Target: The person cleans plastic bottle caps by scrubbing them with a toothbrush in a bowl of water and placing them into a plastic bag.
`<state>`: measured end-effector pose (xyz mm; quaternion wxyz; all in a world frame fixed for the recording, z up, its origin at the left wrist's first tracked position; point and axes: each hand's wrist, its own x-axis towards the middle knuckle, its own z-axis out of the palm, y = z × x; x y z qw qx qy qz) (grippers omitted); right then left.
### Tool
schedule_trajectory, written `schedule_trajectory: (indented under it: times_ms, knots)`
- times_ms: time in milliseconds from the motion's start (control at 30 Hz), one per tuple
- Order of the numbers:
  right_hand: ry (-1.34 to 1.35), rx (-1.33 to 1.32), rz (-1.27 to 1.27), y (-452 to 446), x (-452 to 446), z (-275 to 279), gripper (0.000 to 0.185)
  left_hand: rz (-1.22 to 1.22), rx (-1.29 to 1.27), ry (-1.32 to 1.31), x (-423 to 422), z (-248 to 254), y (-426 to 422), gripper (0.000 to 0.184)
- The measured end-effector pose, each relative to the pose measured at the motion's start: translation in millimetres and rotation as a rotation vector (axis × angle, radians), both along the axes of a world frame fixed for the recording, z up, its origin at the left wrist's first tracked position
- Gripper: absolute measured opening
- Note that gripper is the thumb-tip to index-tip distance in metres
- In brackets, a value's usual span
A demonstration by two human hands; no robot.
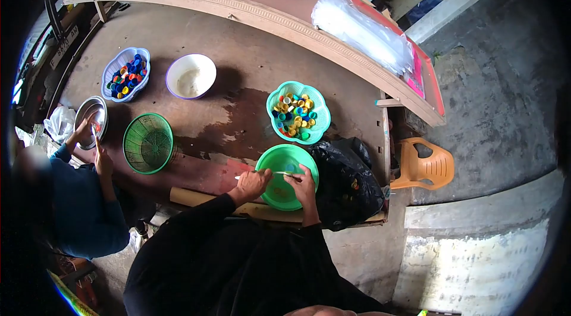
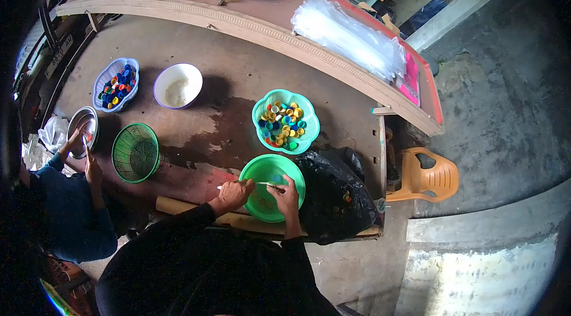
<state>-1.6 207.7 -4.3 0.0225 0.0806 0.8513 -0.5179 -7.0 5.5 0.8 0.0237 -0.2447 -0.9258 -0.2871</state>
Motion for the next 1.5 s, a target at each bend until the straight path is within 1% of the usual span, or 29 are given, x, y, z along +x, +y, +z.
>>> schedule_trajectory:
  times_ms: [67, 133, 167, 233, 267, 300, 367, 400, 467, 567, 600, 700, 767, 833, 900, 933, 1000, 1067, 1133, 1200, 1233, 1300, 1367, 1433, 1467, 1500]
  knots:
    - [0.025, -0.030, -0.015, -1, 4, -12, 0.067, 0.015, -0.086, -0.060, -5, -5, -5, 0.019]
    - [0.037, 0.311, -0.004, -4, 2, -21, 0.067, 0.027, -0.050, -0.043, -7, -7, -7, 0.019]
    - [0.038, 0.311, -0.007, -2, 4, -35, 0.067, 0.038, -0.015, -0.027, -7, -8, -7, 0.019]
    - [0.036, 0.759, 0.078, 5, 8, -65, 0.065, 0.036, -0.003, 0.004, -5, -11, -7, 0.019]
    - [0.030, 0.632, 0.088, 4, 8, -62, 0.063, 0.040, 0.009, 0.031, -5, -11, -7, 0.019]
    - [0.031, 0.630, 0.093, -2, 7, -47, 0.063, 0.045, 0.006, 0.031, -5, -5, -9, 0.019]
    - [0.013, 0.361, -0.001, -11, 4, -16, 0.067, 0.035, -0.077, -0.114, -4, 6, -10, 0.021]
    - [0.011, 0.359, -0.002, -10, 3, -12, 0.067, 0.034, -0.079, -0.115, -2, 3, -10, 0.021]
    - [0.022, 0.080, -0.018, -7, 0, -2, 0.071, 0.019, -0.044, -0.045, 0, -2, -7, 0.020]
    - [0.008, 0.034, -0.059, -3, 0, 10, 0.073, 0.042, -0.040, -0.104, -4, -2, -5, 0.019]
    - [0.002, 0.114, -0.025, -6, 2, 19, 0.072, 0.036, -0.043, -0.105, -4, -2, -5, 0.019]
    - [-0.032, 0.104, -0.019, -6, 1, 12, 0.071, -0.012, -0.010, -0.045, -3, -5, -4, 0.017]
    - [-0.006, 0.074, -0.046, -4, -2, 9, 0.071, 0.021, -0.003, -0.013, -2, -9, -7, 0.019]
    - [0.019, 0.040, -0.079, -5, -2, 6, 0.070, 0.055, -0.036, -0.041, -7, -9, -14, 0.019]
    - [0.041, 0.215, -0.053, -4, -2, -7, 0.067, 0.087, -0.066, -0.066, -10, -6, -16, 0.019]
    - [0.041, 0.212, -0.056, -5, 0, -16, 0.067, 0.087, -0.055, -0.052, -10, -5, -17, 0.019]
    - [0.045, 0.748, 0.108, -5, 6, -39, 0.064, 0.086, -0.045, -0.040, -9, -5, -17, 0.019]
    - [0.048, 0.709, 0.119, -4, 6, -44, 0.063, 0.047, -0.068, -0.082, -7, -5, -13, 0.019]
    - [0.054, 0.671, 0.132, -3, 0, -42, 0.062, 0.027, -0.057, -0.066, -5, -5, -10, 0.019]
    - [0.044, 0.164, 0.078, -2, -8, -25, 0.063, -0.002, -0.048, -0.054, -3, -6, -8, 0.019]
    - [0.048, 0.162, 0.071, -2, -8, -15, 0.063, 0.007, -0.055, -0.065, -3, -7, -7, 0.019]
    - [0.048, 0.046, 0.041, -4, -7, 12, 0.065, 0.027, -0.066, -0.080, -8, -5, -5, 0.018]
    - [0.083, 0.057, 0.013, -4, -6, 13, 0.066, 0.023, -0.067, -0.065, -14, 4, -2, 0.018]
    - [0.054, 0.160, 0.054, -2, -7, 7, 0.064, 0.024, -0.066, -0.059, -12, 6, 0, 0.019]
    - [0.056, 0.160, 0.053, -2, -7, 13, 0.064, 0.011, -0.059, -0.059, -10, 4, 1, 0.019]
    - [0.041, 0.090, 0.013, -2, -7, 26, 0.062, 0.002, -0.052, -0.058, -10, 5, 2, 0.019]
